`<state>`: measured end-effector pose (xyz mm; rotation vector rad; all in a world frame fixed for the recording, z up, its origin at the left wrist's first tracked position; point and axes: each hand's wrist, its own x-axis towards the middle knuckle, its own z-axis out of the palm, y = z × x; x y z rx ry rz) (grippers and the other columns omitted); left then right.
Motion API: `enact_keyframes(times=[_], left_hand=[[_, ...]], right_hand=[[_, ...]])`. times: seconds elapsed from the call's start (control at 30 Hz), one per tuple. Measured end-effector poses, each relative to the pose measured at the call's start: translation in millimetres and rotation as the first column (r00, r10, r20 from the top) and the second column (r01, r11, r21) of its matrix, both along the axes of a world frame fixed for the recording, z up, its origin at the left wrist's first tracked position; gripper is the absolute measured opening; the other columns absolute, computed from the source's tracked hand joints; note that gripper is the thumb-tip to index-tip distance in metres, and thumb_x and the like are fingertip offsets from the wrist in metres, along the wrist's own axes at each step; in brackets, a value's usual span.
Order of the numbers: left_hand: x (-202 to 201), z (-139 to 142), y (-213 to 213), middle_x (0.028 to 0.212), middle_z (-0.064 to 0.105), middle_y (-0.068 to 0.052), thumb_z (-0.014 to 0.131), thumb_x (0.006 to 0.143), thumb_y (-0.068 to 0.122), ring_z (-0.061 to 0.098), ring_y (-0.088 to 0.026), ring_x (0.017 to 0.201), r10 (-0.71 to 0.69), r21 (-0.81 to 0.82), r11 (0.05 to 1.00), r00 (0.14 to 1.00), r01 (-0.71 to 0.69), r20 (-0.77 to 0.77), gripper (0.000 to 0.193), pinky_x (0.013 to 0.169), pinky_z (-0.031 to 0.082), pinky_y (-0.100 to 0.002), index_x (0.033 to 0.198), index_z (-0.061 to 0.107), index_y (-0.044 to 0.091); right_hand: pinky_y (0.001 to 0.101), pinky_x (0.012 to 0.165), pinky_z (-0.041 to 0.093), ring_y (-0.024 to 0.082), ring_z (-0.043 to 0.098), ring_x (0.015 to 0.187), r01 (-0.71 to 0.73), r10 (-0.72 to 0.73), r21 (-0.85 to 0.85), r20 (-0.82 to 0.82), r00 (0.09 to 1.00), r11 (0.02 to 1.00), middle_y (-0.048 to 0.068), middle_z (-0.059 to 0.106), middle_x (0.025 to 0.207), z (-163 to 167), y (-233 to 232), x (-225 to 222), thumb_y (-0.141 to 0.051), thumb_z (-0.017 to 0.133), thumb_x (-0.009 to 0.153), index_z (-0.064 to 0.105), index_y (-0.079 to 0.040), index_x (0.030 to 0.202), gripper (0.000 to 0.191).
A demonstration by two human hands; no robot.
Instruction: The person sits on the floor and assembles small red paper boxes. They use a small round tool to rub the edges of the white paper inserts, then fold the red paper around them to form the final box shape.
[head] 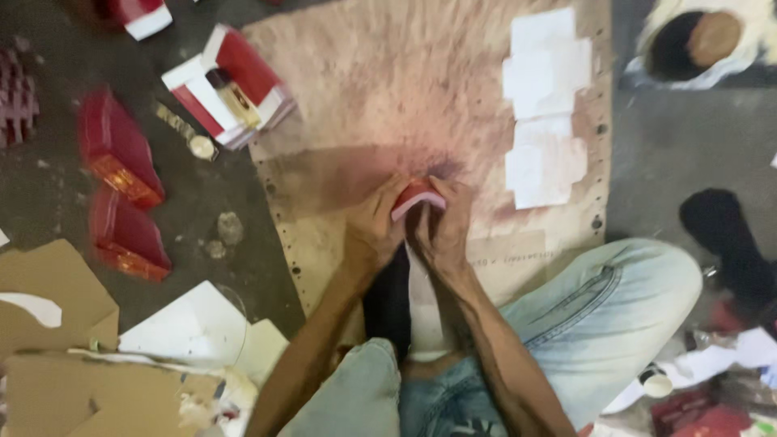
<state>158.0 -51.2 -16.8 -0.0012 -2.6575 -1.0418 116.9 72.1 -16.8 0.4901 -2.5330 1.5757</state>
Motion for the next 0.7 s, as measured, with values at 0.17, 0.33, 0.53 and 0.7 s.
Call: enact_keyframes(times=[0.17, 0.33, 0.53, 0.7], left_hand=[[0.8, -2.5, 4.8, 0.124, 0.07, -0.021, 0.076, 0.079, 0.002, 0.068, -0.038, 0.116, 0.115, 0.034, 0.992, 0.99, -0.118, 0.075, 0.054, 0.101, 0.054, -0.043, 0.131, 0.062, 0.0], [-2.7, 1.4, 5.9, 0.119, 0.072, -0.021, 0.073, 0.091, 0.002, 0.071, -0.034, 0.108, 0.078, 0.248, 0.956, 0.95, -0.157, 0.304, 0.041, 0.096, 0.055, -0.038, 0.132, 0.065, 0.0], [2.3, -9.7, 5.4, 0.113, 0.073, -0.011, 0.073, 0.101, 0.015, 0.068, -0.016, 0.103, -0.047, 0.809, 0.314, 0.842, -0.498, 0.537, 0.03, 0.093, 0.054, -0.032, 0.122, 0.07, -0.007], [1.9, -9.8, 4.0, 0.11, 0.072, -0.004, 0.072, 0.095, 0.017, 0.068, -0.011, 0.098, -0.21, 0.813, 0.292, 0.796, -0.504, 0.568, 0.03, 0.086, 0.057, -0.03, 0.12, 0.068, 0.001]], right_hand=[[0.0479, 0.101, 0.05, 0.04, 0.06, 0.111, 0.031, -0.03, 0.085, -0.011, 0.999, 0.996, 0.022, 0.059, 0.122, -0.7, -6.6, -3.6, 0.009, 0.07, 0.086, 0.053, 0.001, 0.127, 0.045], [0.0381, 0.107, 0.051, 0.035, 0.064, 0.117, 0.025, -0.039, 0.139, 0.102, 0.994, 0.99, 0.019, 0.064, 0.125, 10.0, -8.8, -8.3, 0.004, 0.068, 0.097, 0.055, -0.001, 0.132, 0.038], [0.0311, 0.097, 0.05, 0.016, 0.061, 0.111, 0.254, 0.042, -0.287, 0.735, 0.677, 0.924, 0.008, 0.067, 0.12, 13.6, 21.7, 4.7, -0.006, 0.078, 0.089, 0.055, 0.002, 0.129, 0.047], [0.0306, 0.078, 0.054, 0.018, 0.069, 0.086, 0.186, -0.164, 0.032, 0.631, 0.758, 0.982, 0.009, 0.073, 0.098, 26.2, 51.1, 3.5, -0.016, 0.079, 0.091, 0.074, 0.003, 0.108, 0.026]])
